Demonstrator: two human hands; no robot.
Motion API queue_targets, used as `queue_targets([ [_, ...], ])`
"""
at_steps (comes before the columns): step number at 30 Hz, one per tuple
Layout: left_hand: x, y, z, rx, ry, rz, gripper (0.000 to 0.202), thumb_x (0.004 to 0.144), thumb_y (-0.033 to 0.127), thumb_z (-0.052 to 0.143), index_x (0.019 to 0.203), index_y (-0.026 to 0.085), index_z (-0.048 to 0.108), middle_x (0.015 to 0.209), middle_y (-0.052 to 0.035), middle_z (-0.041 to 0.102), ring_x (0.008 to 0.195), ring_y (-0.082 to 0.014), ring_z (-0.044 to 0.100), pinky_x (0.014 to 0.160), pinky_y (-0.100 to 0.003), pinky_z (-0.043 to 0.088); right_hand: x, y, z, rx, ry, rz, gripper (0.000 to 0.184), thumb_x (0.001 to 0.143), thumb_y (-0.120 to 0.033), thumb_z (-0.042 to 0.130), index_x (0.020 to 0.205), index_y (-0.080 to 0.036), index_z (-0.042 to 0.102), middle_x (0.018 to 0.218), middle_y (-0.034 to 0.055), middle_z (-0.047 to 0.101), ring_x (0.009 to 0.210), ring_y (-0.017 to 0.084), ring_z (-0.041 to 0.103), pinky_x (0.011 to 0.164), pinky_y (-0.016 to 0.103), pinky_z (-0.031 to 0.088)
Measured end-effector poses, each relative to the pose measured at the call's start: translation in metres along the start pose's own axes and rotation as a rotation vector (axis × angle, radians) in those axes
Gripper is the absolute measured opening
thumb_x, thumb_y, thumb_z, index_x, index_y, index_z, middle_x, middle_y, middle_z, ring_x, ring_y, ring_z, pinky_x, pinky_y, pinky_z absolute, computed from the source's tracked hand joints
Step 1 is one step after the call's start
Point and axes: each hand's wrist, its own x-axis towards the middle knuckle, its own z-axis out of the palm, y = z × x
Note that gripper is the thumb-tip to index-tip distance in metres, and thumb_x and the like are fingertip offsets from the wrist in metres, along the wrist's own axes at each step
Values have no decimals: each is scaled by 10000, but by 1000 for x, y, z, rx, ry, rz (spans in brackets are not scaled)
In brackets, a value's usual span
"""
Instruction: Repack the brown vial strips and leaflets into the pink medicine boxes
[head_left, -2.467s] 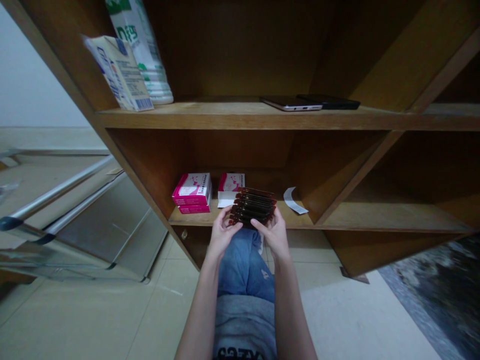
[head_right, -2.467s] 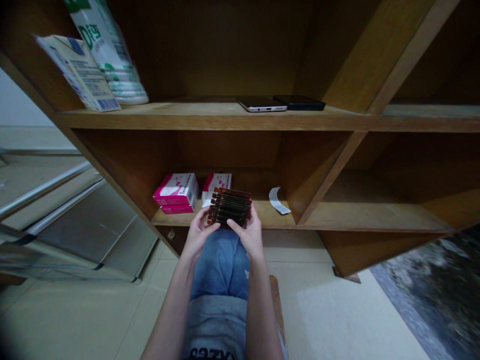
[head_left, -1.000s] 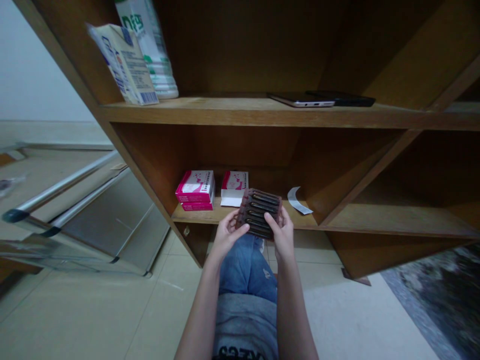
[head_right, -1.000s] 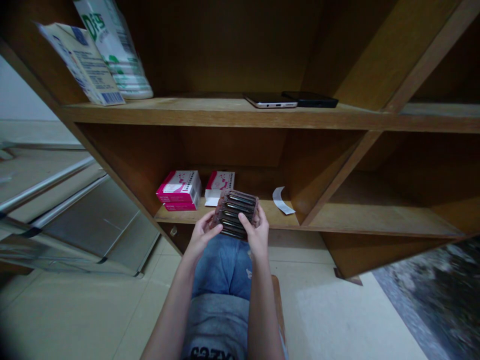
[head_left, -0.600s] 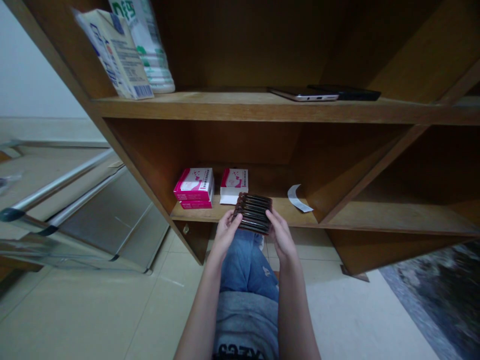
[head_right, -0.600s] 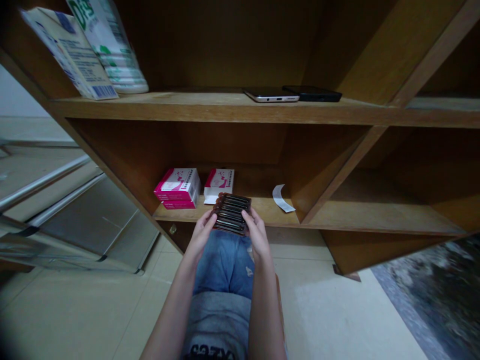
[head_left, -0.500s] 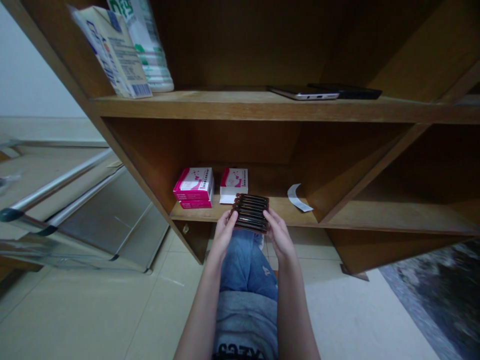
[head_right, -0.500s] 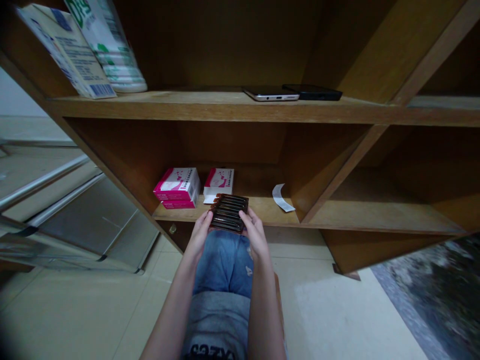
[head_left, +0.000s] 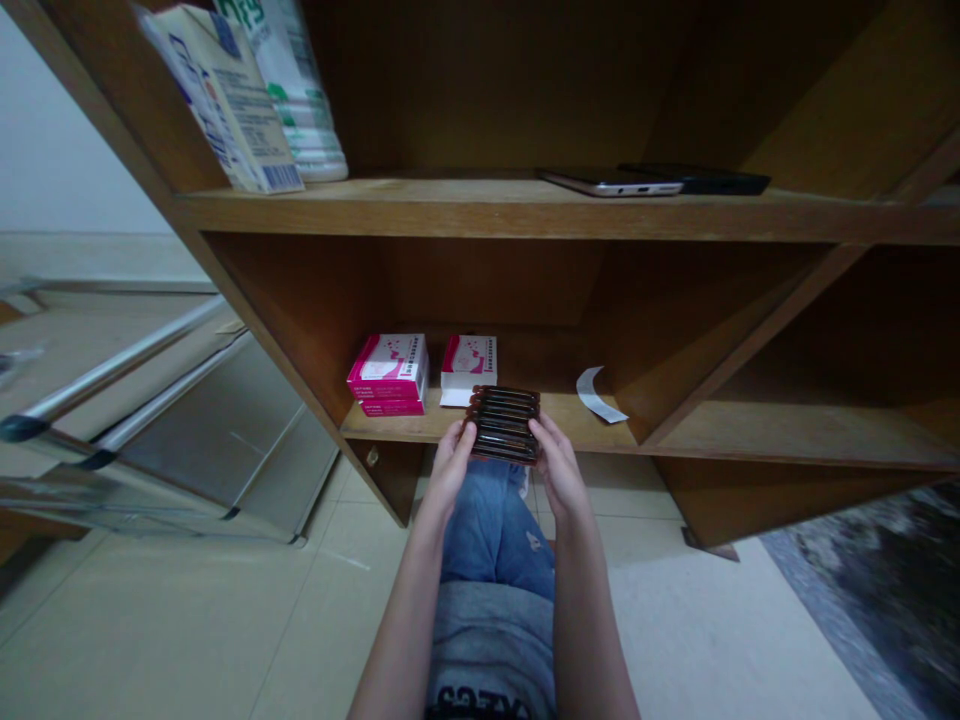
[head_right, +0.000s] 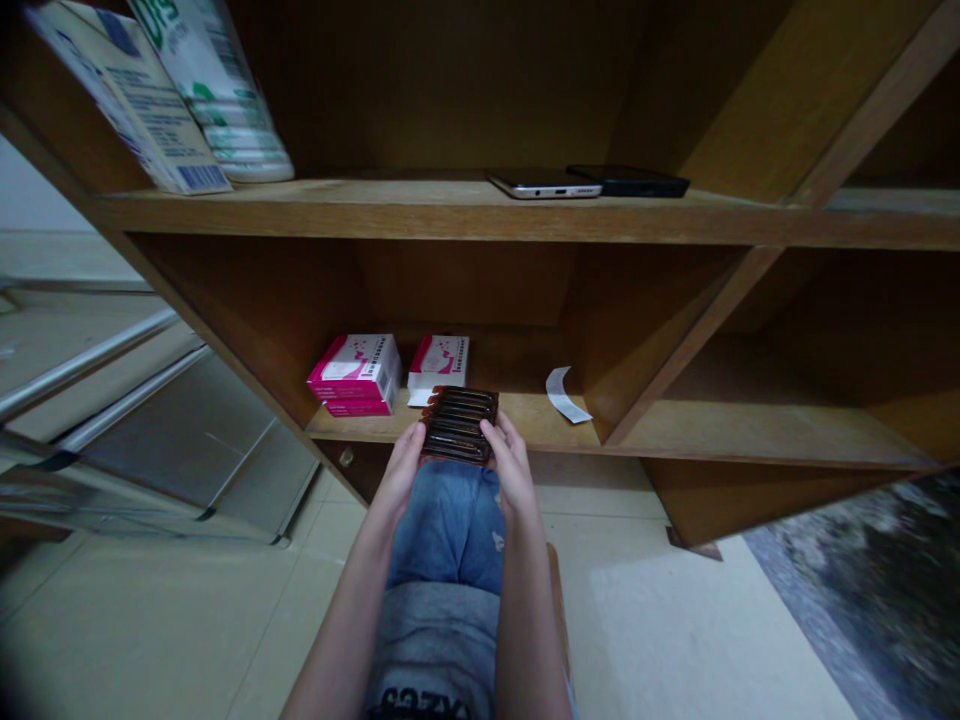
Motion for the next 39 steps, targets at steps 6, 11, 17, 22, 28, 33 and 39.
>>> queue_targets([
  [6, 0, 1, 1, -10, -52, 9, 448, 691, 561, 642, 921, 178, 617, 936, -43, 678, 909, -192, 622, 821, -302, 484, 1, 0, -1, 2, 25, -24, 544, 695, -448, 693, 1187, -234, 599, 1080, 45, 689, 1023, 261, 624, 847, 401, 523],
  [11, -3, 10, 3, 15, -109, 16, 389, 678, 448, 702, 950, 184, 611, 1021, -43, 679, 1007, -190, 608, 934, -311, 437, 1, -5, -1, 31, 31, -44, 495, 669, -415, 715, 1115, -216, 634, 1113, 49, 675, 1065, 260, 603, 910, 411, 488],
  [17, -3, 6, 8, 21, -157, -4, 434, 653, 396, 734, 983, 176, 556, 1044, -63, 672, 1019, -197, 607, 936, -335, 437, 3, -6, -2, 21, 37, -89, 451, 655, -390, 728, 1064, -213, 662, 1152, 41, 659, 1167, 258, 537, 1016, 426, 400],
  [22, -1, 0, 11, 4, -128, -25, 535, 620, 354, 768, 1049, 176, 502, 968, -58, 690, 951, -198, 638, 922, -360, 448, 3, -6, -4, -37, 13, -103, 441, 644, -393, 745, 1038, -204, 679, 1156, 46, 657, 1164, 270, 536, 1036, 437, 376],
  [28, -2, 5, 15, -46, -26, -9, 550, 594, 329, 785, 1058, 163, 540, 984, -71, 698, 949, -203, 646, 909, -341, 464, 2, -6, -2, -123, -48, -98, 535, 677, -467, 715, 1144, -217, 637, 1190, 48, 638, 1171, 267, 531, 1025, 436, 395],
  [33, -4, 7, 12, -125, 72, -107, 494, 598, 378, 767, 1004, 137, 623, 1011, -89, 698, 931, -219, 653, 798, -297, 512, 2, -8, -16, -272, -208, -85, 598, 715, -515, 674, 1227, -220, 583, 1191, 71, 636, 1136, 259, 559, 988, 435, 430],
  [39, -4, 8, 2, -101, 151, -210, 502, 653, 428, 700, 1063, 152, 607, 853, -62, 708, 621, -174, 654, 441, -232, 477, 29, -22, -67, -563, -6, -274, 556, 772, -509, 606, 1231, -199, 564, 1135, 113, 655, 956, 227, 640, 921, 454, 471],
])
